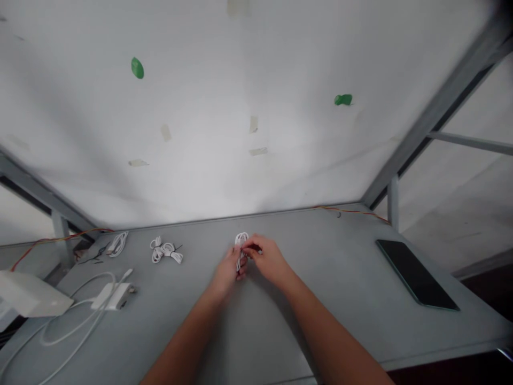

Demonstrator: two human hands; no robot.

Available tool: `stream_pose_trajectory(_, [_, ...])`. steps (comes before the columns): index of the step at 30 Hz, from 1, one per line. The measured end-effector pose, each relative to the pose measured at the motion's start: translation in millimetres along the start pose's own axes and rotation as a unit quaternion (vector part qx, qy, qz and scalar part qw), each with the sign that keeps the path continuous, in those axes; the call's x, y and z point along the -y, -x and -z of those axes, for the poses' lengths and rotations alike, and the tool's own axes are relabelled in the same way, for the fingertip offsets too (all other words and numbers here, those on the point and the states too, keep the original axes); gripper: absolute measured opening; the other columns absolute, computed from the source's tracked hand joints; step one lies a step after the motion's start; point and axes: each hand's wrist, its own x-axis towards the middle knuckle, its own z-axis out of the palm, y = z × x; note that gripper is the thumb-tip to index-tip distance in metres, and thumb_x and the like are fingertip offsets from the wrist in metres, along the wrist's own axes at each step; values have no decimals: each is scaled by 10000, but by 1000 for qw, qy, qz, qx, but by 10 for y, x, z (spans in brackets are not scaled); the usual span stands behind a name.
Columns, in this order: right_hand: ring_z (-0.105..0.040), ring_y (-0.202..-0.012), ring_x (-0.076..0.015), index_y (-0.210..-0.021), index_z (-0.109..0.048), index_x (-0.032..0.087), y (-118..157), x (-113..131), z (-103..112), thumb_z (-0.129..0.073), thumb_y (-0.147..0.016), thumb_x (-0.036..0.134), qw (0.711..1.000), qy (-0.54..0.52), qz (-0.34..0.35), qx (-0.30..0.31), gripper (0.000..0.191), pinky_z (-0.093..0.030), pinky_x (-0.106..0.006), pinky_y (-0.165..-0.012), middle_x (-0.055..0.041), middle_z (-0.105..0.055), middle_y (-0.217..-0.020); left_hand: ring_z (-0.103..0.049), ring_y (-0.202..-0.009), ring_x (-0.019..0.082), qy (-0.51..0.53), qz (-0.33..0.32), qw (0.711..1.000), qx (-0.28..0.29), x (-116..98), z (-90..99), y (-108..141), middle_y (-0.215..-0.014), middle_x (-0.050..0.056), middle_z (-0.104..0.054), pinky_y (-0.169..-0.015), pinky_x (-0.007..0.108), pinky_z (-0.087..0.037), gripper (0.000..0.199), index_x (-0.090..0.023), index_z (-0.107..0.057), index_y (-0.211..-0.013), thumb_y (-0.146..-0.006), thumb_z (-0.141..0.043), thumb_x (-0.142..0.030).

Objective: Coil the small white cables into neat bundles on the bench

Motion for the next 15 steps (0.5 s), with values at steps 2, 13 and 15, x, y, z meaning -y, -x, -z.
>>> stream_pose_trajectory(2, [-601, -775, -197, -804, -766, 239, -15, -5, 39, -642, -854, 158, 1000, -11, -6, 8, 157, -453, -335, -761, -19, -678, -815, -342, -462, 64, 51, 43, 998, 8, -83, -18, 45, -654, -85, -433, -448, 194, -200, 426, -221, -540, -941, -924, -658, -630])
stream_pose_trajectory(13, [-619, -720, -192, -857, -682, 229, 16, -35, -21, -723, -803, 311, 992, -96, -63, -50, 106, -496, -347, -724, -24, -696, -804, -353, -479, 68, 177, 110, 977, 36, -299, -12, 156, -668, -52, -418, -443, 181, -250, 307, -164, -581, -932, -1076, -505, -425])
stream_pose_trajectory(15, [-637, -760, -202, -841, -676, 229, 25, -50, -56, -740, -787, 292, 994, -65, -65, -54, 105, -498, -351, -757, -29, -705, -816, -348, -482, 65, 184, 106, 977, 34, -297, -14, 153, -666, -49, -416, -448, 181, -266, 345, -154, -584, -905, -1091, -476, -423])
